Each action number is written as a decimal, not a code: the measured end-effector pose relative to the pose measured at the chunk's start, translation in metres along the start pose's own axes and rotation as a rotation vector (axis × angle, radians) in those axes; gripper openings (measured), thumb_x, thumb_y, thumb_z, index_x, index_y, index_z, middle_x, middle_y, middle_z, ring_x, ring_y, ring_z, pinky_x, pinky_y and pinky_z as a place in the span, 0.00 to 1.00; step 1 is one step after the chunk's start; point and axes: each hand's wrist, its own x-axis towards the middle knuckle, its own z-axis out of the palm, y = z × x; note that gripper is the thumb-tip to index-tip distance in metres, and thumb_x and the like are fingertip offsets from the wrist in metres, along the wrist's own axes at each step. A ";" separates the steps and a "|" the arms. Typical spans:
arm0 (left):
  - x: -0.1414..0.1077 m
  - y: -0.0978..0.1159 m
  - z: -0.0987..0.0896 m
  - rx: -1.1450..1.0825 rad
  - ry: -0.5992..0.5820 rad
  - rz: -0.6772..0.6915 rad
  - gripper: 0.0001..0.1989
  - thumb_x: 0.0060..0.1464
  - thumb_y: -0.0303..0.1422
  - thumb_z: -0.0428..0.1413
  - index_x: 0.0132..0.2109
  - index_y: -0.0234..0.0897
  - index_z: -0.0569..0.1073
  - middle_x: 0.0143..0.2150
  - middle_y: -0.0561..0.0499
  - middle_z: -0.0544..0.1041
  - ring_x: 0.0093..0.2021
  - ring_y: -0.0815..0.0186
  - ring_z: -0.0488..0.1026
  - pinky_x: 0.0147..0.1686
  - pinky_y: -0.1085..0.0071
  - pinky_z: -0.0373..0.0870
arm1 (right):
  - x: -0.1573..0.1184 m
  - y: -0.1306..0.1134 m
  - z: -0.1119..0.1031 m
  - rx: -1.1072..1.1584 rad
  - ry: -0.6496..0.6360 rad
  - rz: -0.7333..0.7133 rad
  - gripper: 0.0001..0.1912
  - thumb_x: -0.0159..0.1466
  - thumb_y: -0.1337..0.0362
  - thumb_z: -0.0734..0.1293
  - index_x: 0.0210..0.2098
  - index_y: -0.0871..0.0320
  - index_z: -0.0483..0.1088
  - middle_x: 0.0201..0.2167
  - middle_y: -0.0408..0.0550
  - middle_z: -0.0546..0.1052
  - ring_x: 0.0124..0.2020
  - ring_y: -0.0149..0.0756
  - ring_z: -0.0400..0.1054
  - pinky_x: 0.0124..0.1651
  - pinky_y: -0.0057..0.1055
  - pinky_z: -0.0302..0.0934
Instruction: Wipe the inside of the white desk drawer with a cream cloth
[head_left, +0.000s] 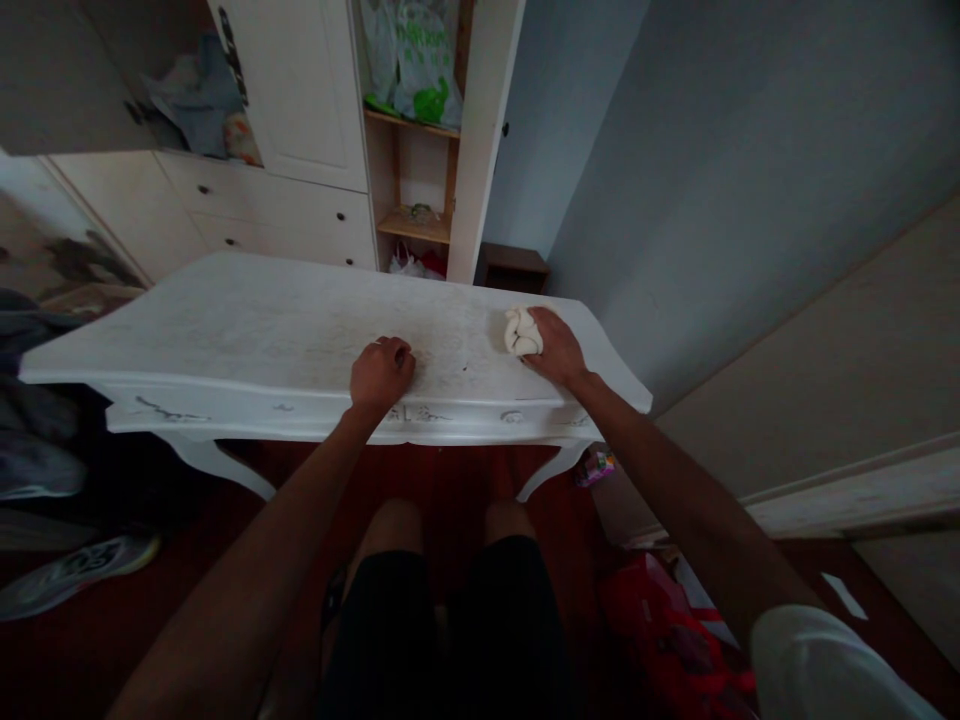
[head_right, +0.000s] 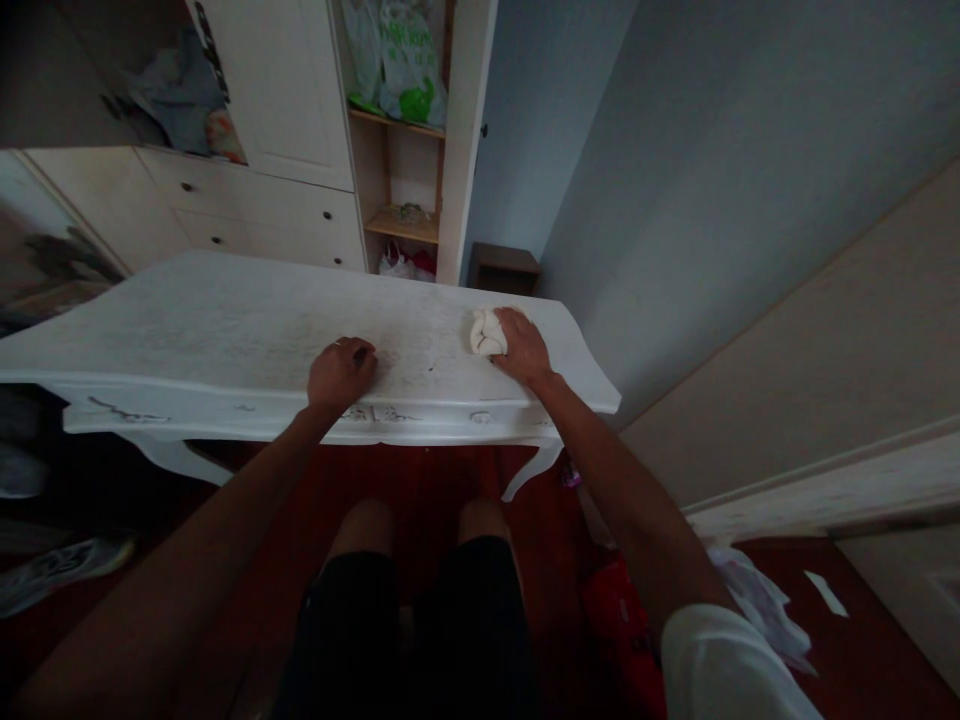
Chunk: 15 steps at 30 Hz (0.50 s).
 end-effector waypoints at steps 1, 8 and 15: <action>0.000 0.000 0.000 0.001 -0.005 -0.003 0.13 0.57 0.32 0.48 0.42 0.35 0.77 0.42 0.39 0.78 0.43 0.54 0.74 0.42 0.61 0.69 | 0.002 -0.004 0.002 -0.025 -0.043 -0.010 0.42 0.60 0.50 0.67 0.67 0.65 0.54 0.66 0.65 0.61 0.67 0.57 0.53 0.67 0.53 0.51; 0.000 0.001 0.000 0.007 0.001 -0.013 0.14 0.56 0.32 0.48 0.42 0.35 0.77 0.42 0.39 0.78 0.43 0.54 0.74 0.41 0.61 0.68 | 0.028 -0.024 -0.008 -0.052 -0.421 -0.093 0.54 0.55 0.39 0.69 0.71 0.56 0.47 0.71 0.61 0.52 0.70 0.61 0.45 0.67 0.60 0.44; -0.001 0.001 -0.001 0.014 -0.004 -0.008 0.14 0.57 0.33 0.48 0.43 0.36 0.77 0.42 0.40 0.77 0.44 0.54 0.74 0.43 0.61 0.68 | 0.023 -0.006 -0.031 0.351 -0.041 0.067 0.39 0.63 0.36 0.58 0.64 0.54 0.62 0.65 0.54 0.66 0.66 0.49 0.58 0.69 0.53 0.45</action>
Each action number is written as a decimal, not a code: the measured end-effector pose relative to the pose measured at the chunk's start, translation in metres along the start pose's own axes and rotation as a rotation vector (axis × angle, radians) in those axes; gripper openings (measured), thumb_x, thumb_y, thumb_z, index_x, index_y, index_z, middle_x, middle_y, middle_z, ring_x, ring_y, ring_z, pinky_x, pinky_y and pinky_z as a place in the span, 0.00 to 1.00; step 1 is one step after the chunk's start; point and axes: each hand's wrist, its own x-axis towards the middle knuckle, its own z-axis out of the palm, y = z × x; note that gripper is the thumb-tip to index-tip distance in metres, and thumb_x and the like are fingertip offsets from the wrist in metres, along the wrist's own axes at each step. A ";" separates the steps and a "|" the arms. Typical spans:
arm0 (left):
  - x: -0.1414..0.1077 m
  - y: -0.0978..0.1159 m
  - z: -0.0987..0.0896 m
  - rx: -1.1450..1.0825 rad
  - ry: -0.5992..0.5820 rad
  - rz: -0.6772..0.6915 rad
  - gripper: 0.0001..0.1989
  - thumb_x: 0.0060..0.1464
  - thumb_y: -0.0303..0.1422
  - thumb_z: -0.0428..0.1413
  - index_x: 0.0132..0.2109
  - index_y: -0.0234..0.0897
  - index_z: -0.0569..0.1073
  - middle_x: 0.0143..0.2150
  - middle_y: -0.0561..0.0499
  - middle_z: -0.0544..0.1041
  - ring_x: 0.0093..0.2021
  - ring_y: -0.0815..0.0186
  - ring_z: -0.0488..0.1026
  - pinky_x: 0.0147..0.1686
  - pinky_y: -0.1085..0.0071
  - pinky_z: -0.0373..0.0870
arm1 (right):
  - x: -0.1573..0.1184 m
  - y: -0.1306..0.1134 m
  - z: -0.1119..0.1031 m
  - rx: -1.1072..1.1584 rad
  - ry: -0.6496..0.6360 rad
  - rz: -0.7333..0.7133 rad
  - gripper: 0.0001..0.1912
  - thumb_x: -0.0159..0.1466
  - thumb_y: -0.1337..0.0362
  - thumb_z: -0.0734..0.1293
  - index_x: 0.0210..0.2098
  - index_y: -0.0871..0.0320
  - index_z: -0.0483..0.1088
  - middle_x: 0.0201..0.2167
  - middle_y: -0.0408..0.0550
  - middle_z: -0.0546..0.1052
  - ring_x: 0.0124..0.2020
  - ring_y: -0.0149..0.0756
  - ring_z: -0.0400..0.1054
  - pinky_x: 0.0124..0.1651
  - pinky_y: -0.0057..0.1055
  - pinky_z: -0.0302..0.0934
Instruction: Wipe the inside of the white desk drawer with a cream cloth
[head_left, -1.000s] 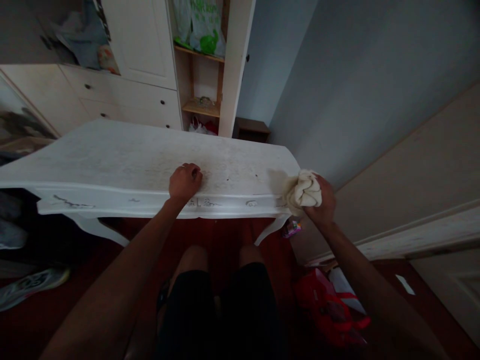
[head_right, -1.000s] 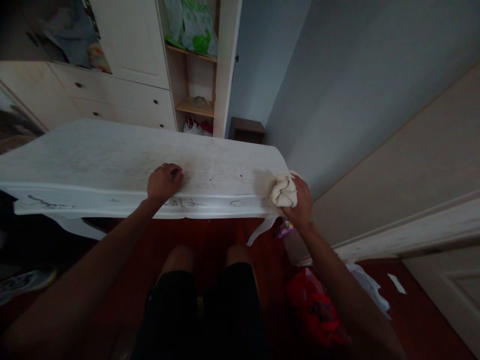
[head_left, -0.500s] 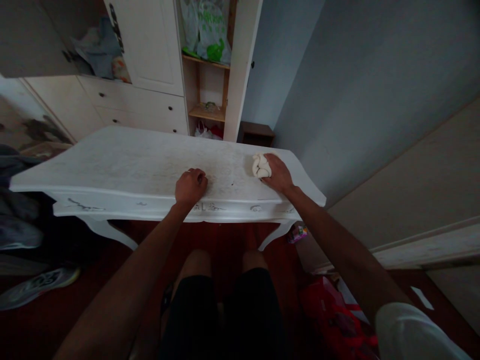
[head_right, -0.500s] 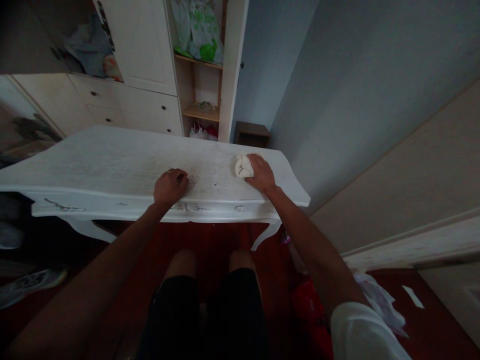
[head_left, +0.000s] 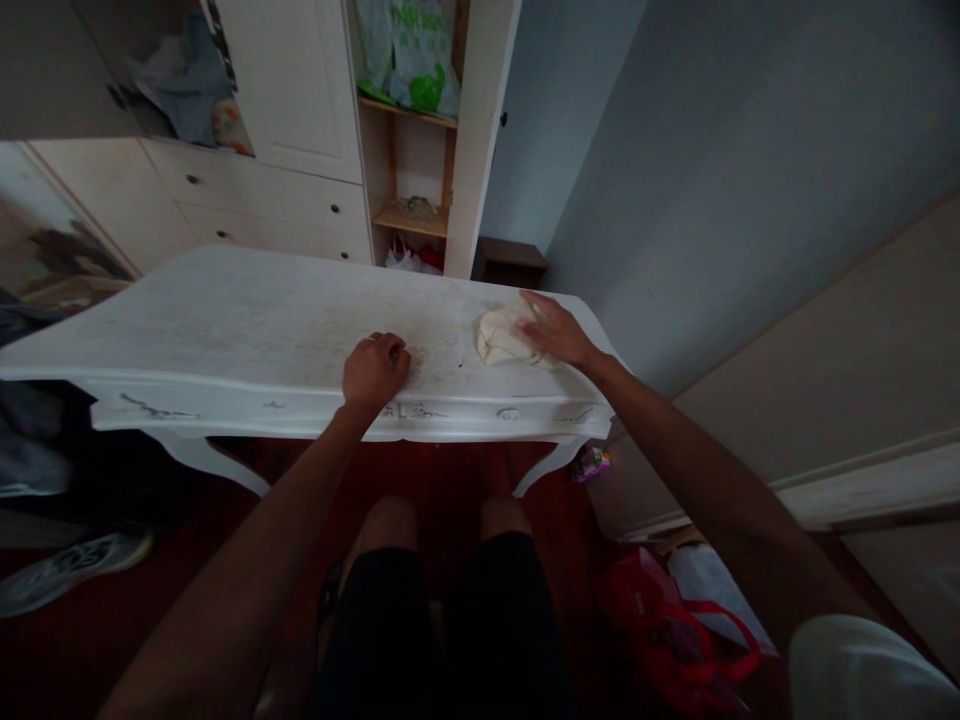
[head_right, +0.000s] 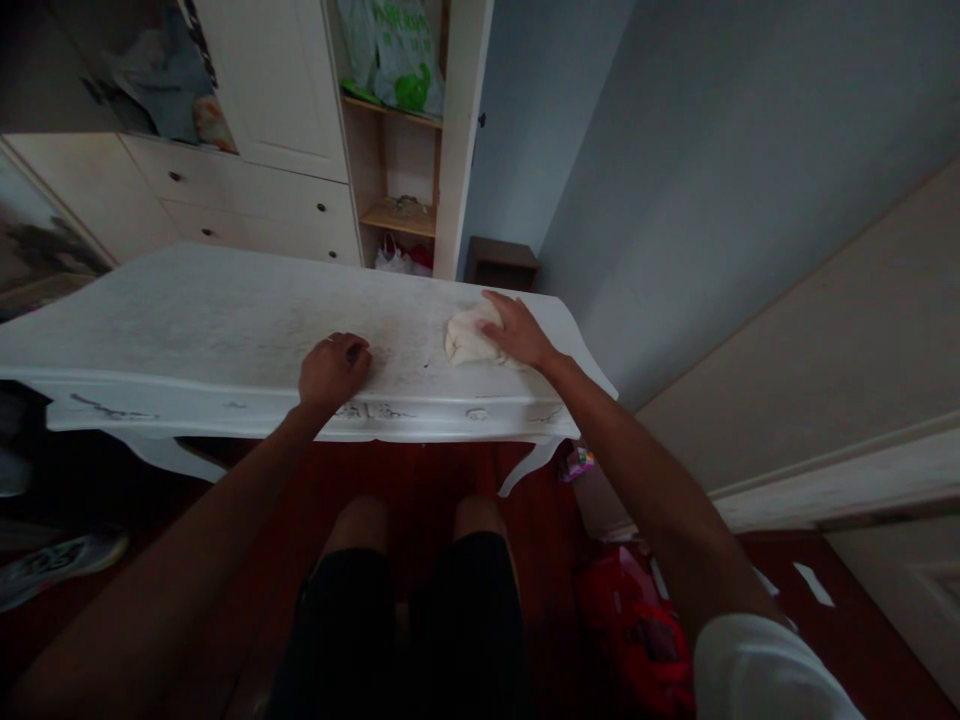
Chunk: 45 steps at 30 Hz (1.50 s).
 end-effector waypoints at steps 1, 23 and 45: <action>0.000 0.000 0.000 -0.001 -0.004 -0.002 0.14 0.57 0.33 0.48 0.43 0.37 0.77 0.42 0.40 0.77 0.44 0.54 0.74 0.43 0.60 0.68 | -0.004 0.008 -0.004 0.051 0.123 0.032 0.35 0.64 0.37 0.57 0.60 0.54 0.67 0.61 0.53 0.70 0.63 0.46 0.62 0.67 0.49 0.51; -0.038 0.015 0.008 -0.358 0.320 -0.046 0.14 0.57 0.36 0.47 0.38 0.36 0.75 0.38 0.44 0.78 0.38 0.61 0.75 0.43 0.64 0.70 | -0.076 0.096 0.003 0.527 0.466 0.564 0.12 0.51 0.55 0.71 0.27 0.59 0.76 0.21 0.41 0.74 0.22 0.28 0.63 0.28 0.28 0.59; -0.092 0.116 0.120 -1.576 -0.779 -1.073 0.19 0.61 0.42 0.49 0.43 0.29 0.74 0.34 0.39 0.79 0.35 0.59 0.79 0.41 0.62 0.76 | -0.075 0.085 -0.002 0.627 0.535 0.561 0.17 0.57 0.63 0.62 0.13 0.54 0.58 0.12 0.38 0.63 0.15 0.26 0.55 0.21 0.26 0.51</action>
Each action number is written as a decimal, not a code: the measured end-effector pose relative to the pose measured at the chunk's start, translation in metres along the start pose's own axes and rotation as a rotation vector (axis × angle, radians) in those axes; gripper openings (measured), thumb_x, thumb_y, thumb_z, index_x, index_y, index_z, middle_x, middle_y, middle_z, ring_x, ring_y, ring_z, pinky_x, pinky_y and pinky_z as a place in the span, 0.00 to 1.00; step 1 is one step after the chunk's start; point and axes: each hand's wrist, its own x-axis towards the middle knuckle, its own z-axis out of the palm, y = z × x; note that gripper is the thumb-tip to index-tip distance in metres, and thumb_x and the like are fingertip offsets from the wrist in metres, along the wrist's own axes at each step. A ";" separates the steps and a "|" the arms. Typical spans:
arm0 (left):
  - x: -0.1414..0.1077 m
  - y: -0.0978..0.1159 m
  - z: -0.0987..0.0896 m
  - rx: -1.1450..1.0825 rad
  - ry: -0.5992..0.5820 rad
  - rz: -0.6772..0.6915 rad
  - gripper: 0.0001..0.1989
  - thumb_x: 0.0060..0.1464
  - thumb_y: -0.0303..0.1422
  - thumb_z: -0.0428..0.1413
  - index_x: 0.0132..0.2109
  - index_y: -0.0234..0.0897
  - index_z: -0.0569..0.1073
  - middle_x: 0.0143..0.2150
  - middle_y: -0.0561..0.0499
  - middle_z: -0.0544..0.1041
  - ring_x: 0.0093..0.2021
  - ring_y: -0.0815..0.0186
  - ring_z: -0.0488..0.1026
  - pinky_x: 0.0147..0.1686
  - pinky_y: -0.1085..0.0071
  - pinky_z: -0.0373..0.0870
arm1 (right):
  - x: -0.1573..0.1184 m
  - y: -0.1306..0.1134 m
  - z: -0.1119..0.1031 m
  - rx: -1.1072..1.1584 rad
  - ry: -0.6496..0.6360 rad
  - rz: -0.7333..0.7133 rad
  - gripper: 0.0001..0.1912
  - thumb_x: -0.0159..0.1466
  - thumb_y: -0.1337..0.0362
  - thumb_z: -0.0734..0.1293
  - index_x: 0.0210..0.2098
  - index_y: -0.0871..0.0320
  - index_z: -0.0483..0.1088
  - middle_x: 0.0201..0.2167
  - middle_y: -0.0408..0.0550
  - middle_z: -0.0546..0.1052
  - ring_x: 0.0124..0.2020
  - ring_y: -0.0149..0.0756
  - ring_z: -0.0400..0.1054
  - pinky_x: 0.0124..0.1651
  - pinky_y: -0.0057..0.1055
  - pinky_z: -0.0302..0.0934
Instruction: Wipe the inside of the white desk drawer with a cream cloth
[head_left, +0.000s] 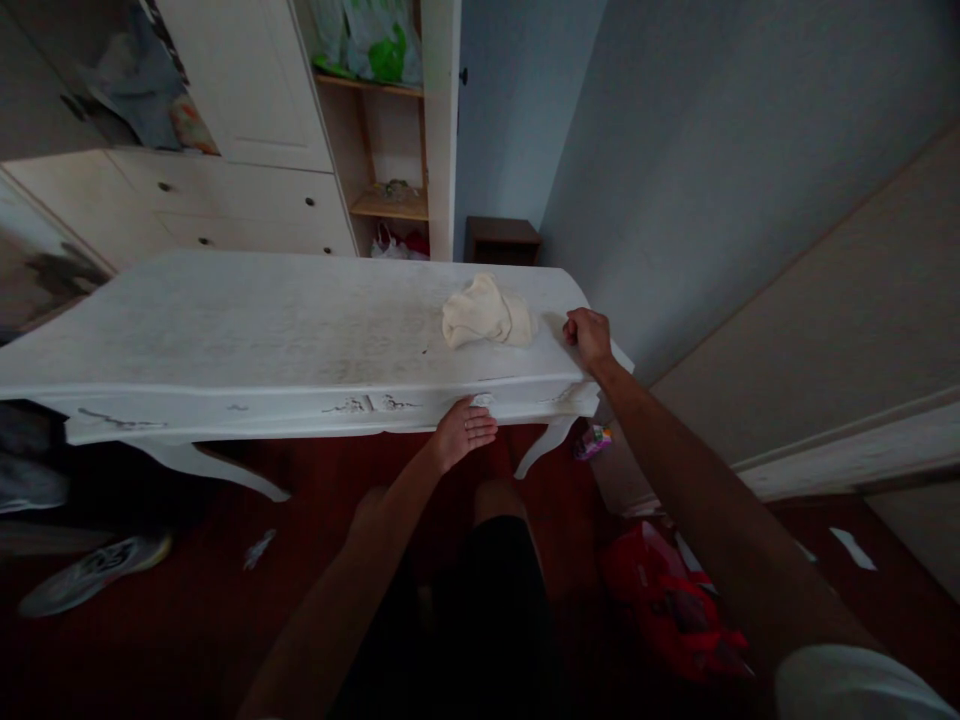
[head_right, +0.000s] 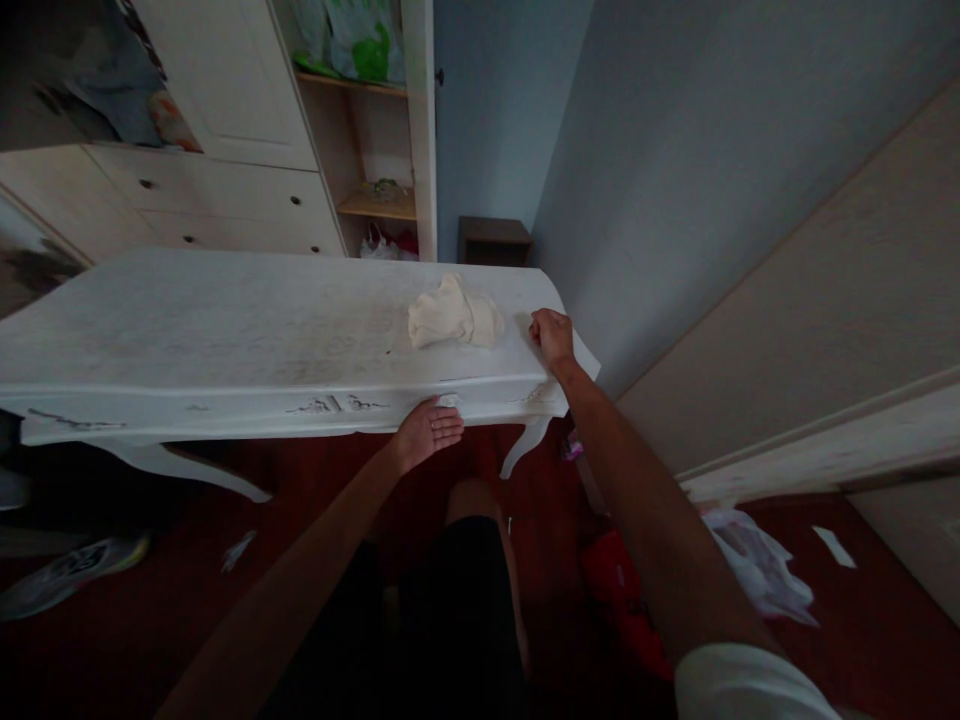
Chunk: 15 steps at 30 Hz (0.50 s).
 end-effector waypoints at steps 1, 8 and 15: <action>0.002 0.001 0.003 -0.021 -0.030 -0.022 0.19 0.61 0.41 0.49 0.45 0.29 0.74 0.35 0.39 0.80 0.36 0.58 0.80 0.43 0.62 0.76 | 0.000 0.000 0.001 -0.007 -0.008 0.004 0.17 0.57 0.64 0.62 0.13 0.54 0.58 0.11 0.38 0.63 0.15 0.26 0.55 0.21 0.26 0.51; 0.008 0.002 0.015 -0.123 -0.046 -0.026 0.20 0.60 0.38 0.48 0.51 0.28 0.72 0.34 0.40 0.80 0.36 0.59 0.80 0.47 0.61 0.76 | 0.003 0.005 0.001 -0.074 -0.019 -0.032 0.15 0.57 0.62 0.62 0.15 0.54 0.60 0.13 0.38 0.65 0.17 0.26 0.56 0.22 0.25 0.53; -0.009 -0.011 0.015 -0.103 -0.029 -0.004 0.19 0.63 0.38 0.46 0.45 0.27 0.73 0.32 0.39 0.80 0.35 0.59 0.80 0.45 0.63 0.76 | 0.007 0.010 0.000 -0.092 -0.009 -0.025 0.14 0.57 0.62 0.62 0.16 0.55 0.62 0.14 0.38 0.65 0.17 0.26 0.58 0.22 0.24 0.52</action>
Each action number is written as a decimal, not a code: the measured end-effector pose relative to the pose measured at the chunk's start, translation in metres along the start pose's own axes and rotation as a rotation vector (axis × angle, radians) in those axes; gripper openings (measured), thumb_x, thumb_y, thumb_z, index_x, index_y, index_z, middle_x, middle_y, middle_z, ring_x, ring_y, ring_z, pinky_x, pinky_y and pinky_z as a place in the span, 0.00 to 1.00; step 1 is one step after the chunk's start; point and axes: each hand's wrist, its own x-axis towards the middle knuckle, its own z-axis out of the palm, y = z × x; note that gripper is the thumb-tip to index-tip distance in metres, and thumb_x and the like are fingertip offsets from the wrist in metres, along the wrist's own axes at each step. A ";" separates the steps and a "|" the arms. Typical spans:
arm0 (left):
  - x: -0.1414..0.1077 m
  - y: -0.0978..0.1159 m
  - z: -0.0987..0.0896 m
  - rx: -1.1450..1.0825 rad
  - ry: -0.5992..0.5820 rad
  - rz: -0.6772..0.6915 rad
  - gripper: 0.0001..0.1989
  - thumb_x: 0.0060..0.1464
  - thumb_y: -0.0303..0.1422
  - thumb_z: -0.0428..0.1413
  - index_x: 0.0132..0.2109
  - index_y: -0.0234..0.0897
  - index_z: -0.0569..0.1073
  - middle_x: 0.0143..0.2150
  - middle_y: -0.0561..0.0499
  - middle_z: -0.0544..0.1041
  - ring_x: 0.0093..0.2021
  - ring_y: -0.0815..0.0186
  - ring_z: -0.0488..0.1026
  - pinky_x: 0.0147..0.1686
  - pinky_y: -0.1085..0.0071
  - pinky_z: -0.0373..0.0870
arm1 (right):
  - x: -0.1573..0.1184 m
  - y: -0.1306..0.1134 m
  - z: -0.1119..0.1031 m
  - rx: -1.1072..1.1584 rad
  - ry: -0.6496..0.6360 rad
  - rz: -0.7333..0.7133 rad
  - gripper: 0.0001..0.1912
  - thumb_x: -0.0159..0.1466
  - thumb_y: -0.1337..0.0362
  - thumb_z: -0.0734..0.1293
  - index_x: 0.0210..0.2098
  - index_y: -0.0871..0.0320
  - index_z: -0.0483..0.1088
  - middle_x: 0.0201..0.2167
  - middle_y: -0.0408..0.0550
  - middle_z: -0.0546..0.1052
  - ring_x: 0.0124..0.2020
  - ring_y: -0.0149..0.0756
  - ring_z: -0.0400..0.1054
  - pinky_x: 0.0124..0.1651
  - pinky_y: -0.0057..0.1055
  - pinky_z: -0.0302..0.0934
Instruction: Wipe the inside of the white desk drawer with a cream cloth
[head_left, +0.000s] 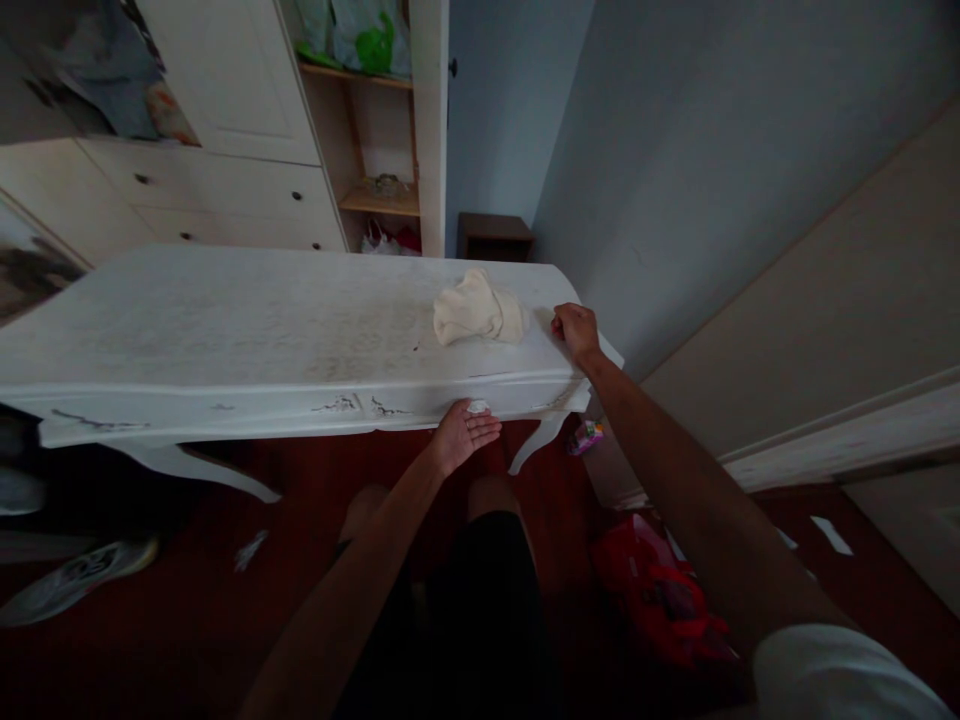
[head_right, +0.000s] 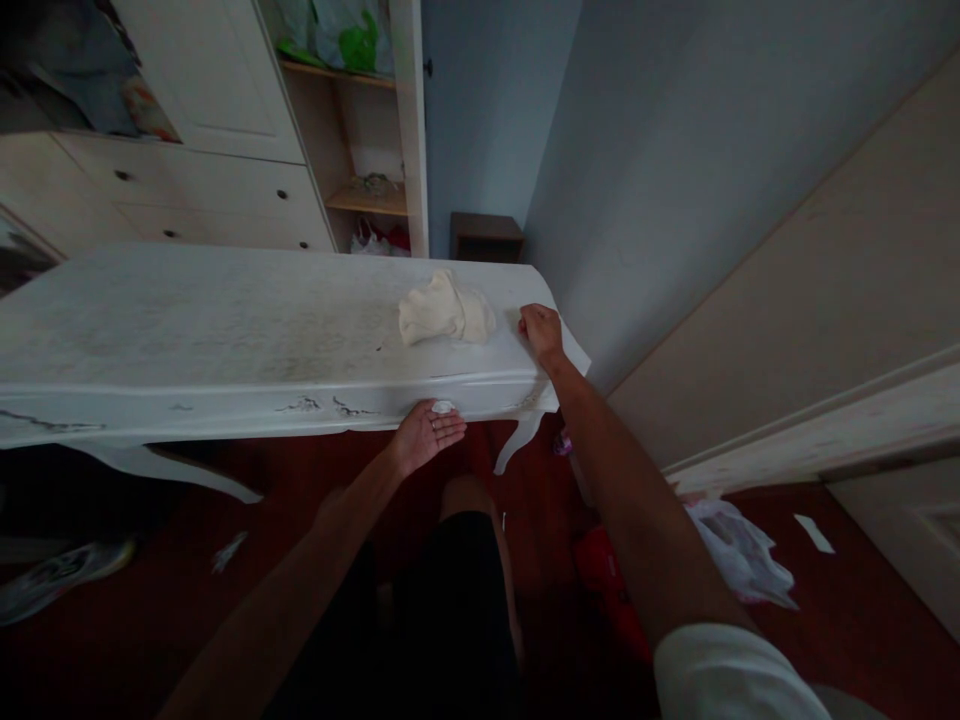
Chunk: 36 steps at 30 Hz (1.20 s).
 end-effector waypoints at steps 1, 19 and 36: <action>-0.005 -0.003 0.000 0.006 0.002 -0.008 0.18 0.63 0.38 0.45 0.44 0.27 0.74 0.32 0.39 0.80 0.35 0.59 0.80 0.44 0.63 0.76 | 0.000 0.000 0.000 0.007 0.001 0.002 0.14 0.57 0.62 0.62 0.16 0.55 0.62 0.14 0.38 0.65 0.17 0.26 0.58 0.22 0.24 0.52; -0.093 -0.133 -0.033 -0.055 -0.070 -0.033 0.19 0.55 0.45 0.58 0.35 0.29 0.76 0.30 0.42 0.81 0.30 0.59 0.79 0.36 0.65 0.74 | -0.006 -0.004 0.000 0.005 -0.002 -0.008 0.16 0.58 0.62 0.61 0.15 0.56 0.62 0.13 0.38 0.66 0.16 0.25 0.57 0.22 0.24 0.53; -0.117 -0.208 -0.070 -0.034 -0.042 -0.107 0.19 0.48 0.43 0.63 0.36 0.28 0.77 0.30 0.40 0.82 0.33 0.54 0.80 0.37 0.62 0.74 | -0.008 -0.003 0.000 -0.042 -0.022 -0.015 0.14 0.57 0.60 0.61 0.16 0.56 0.63 0.14 0.38 0.67 0.18 0.26 0.58 0.24 0.24 0.54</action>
